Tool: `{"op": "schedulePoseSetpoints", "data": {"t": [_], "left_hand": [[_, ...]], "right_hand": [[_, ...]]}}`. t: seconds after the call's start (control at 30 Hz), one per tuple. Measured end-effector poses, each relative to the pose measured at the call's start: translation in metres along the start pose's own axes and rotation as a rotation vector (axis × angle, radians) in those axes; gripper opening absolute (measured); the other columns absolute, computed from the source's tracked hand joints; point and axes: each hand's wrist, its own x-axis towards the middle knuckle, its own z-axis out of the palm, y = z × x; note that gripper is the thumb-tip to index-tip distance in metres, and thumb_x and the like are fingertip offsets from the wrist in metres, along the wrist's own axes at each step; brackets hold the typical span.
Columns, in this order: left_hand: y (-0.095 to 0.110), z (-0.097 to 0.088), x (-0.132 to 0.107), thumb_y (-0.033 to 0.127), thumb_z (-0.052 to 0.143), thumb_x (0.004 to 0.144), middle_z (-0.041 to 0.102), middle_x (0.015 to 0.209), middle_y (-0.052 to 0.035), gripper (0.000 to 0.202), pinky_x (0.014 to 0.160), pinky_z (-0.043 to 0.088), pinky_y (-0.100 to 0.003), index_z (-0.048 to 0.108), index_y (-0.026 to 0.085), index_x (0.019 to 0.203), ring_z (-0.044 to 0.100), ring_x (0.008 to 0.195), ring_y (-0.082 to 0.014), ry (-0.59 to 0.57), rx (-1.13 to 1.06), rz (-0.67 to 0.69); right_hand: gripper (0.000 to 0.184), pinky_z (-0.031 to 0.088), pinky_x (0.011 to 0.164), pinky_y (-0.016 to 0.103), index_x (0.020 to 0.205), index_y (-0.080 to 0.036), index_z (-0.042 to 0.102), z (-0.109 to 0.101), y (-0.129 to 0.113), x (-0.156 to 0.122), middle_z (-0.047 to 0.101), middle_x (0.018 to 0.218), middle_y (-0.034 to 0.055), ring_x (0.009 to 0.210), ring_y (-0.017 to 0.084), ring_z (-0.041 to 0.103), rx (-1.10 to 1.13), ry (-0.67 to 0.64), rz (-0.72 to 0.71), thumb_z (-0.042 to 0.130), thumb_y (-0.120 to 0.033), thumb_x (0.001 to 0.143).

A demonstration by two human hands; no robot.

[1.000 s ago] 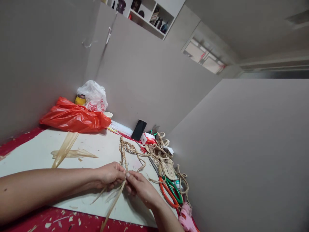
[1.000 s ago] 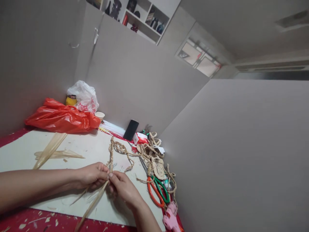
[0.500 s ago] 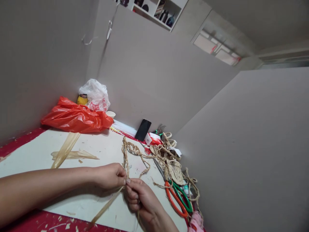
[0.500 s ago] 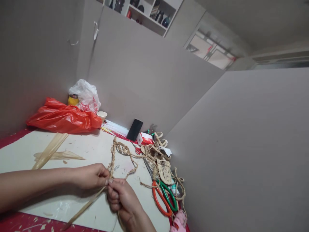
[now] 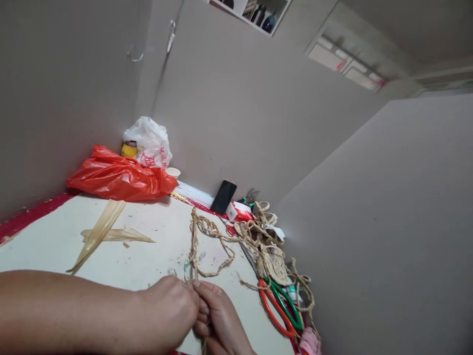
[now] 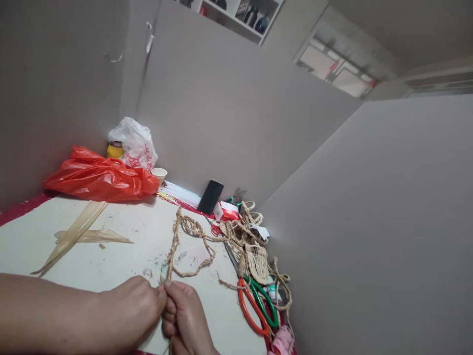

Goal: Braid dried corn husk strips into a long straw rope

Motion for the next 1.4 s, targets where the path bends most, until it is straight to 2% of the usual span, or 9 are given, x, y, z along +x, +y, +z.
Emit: {"op": "schedulePoseSetpoints", "data": {"t": [0.17,0.23,0.33,0.47,0.67,0.8,0.97,1.1,1.4], "left_hand": [[0.014,-0.023,-0.016,0.013,0.059,0.070,0.062,0.055,-0.0048,0.011,0.041,0.027,-0.027,0.063,0.019,0.062,0.051,0.045,-0.0158,-0.254,-0.068,0.204],[0.011,-0.029,-0.019,0.013,0.059,0.071,0.058,0.047,-0.0019,0.016,0.041,0.026,-0.026,0.060,0.020,0.056,0.044,0.039,-0.0127,-0.252,-0.234,0.247],[-0.006,-0.029,-0.013,0.020,0.052,0.075,0.058,0.051,-0.0003,0.019,0.048,0.031,-0.024,0.060,0.019,0.058,0.043,0.045,-0.0107,0.050,-0.633,0.075],[-0.038,-0.011,0.013,0.022,0.044,0.075,0.060,0.071,-0.0011,0.019,0.059,0.036,-0.022,0.059,0.015,0.083,0.049,0.064,-0.0115,0.495,-1.016,-0.395],[-0.037,0.023,0.033,0.029,0.040,0.073,0.053,0.057,-0.0005,0.022,0.053,0.037,-0.025,0.055,0.014,0.077,0.047,0.051,-0.0119,0.066,-1.689,-0.460],[-0.031,0.022,0.029,0.025,0.044,0.070,0.046,0.053,0.0038,0.015,0.051,0.033,-0.022,0.054,0.015,0.067,0.038,0.047,-0.0083,0.102,-1.574,-0.488],[-0.040,0.016,0.025,0.028,0.042,0.075,0.053,0.059,0.0017,0.025,0.053,0.031,-0.021,0.062,0.014,0.069,0.039,0.053,-0.0095,0.098,-1.298,-0.310],[-0.046,0.021,0.027,0.034,0.043,0.077,0.054,0.061,0.0016,0.029,0.055,0.032,-0.022,0.063,0.015,0.071,0.040,0.055,-0.0097,0.027,-1.237,-0.266],[-0.042,0.025,0.030,0.034,0.044,0.072,0.035,0.047,0.0058,0.023,0.047,0.022,-0.023,0.051,0.016,0.058,0.028,0.046,-0.0083,0.012,-1.288,-0.399]], "right_hand": [[0.026,0.008,0.035,0.015,0.067,-0.014,0.053,-0.007,-0.008,-0.003,0.024,0.042,-0.0125,0.037,0.001,0.009,0.048,-0.047,0.034,0.069,-0.033,0.073],[0.024,0.008,0.035,0.015,0.067,-0.014,0.053,-0.009,-0.013,-0.004,0.024,0.043,-0.0124,0.037,0.001,0.009,0.067,-0.065,0.043,0.070,-0.031,0.073],[0.023,0.008,0.035,0.014,0.067,-0.015,0.052,-0.013,-0.018,-0.004,0.025,0.043,-0.0122,0.038,0.001,0.009,0.105,-0.098,0.052,0.071,-0.028,0.072],[0.022,0.010,0.035,0.013,0.068,-0.015,0.053,-0.016,-0.021,-0.003,0.025,0.044,-0.0119,0.038,0.001,0.010,0.153,-0.162,0.078,0.071,-0.025,0.072],[0.021,0.008,0.035,0.014,0.071,-0.011,0.057,-0.011,-0.025,-0.002,0.026,0.044,-0.0115,0.038,0.001,0.009,0.071,-0.238,0.073,0.065,-0.028,0.079],[0.024,0.007,0.036,0.015,0.067,-0.014,0.054,-0.011,-0.028,-0.002,0.025,0.044,-0.0121,0.037,0.002,0.009,0.010,-0.243,0.069,0.066,-0.032,0.077],[0.030,0.010,0.038,0.019,0.068,-0.014,0.057,-0.025,-0.031,0.000,0.027,0.040,-0.0121,0.036,0.003,0.013,-0.258,-0.192,0.020,0.068,-0.042,0.073],[0.033,0.027,0.048,0.020,0.068,-0.013,0.063,-0.024,-0.033,-0.001,0.047,0.052,-0.0038,0.048,0.008,0.036,-0.589,-0.151,-0.183,0.062,-0.045,0.077],[0.030,0.032,0.057,0.022,0.068,-0.016,0.058,-0.020,-0.033,-0.013,0.054,0.063,-0.0005,0.061,0.013,0.045,-1.174,0.009,-0.438,0.044,-0.033,0.089]]}}
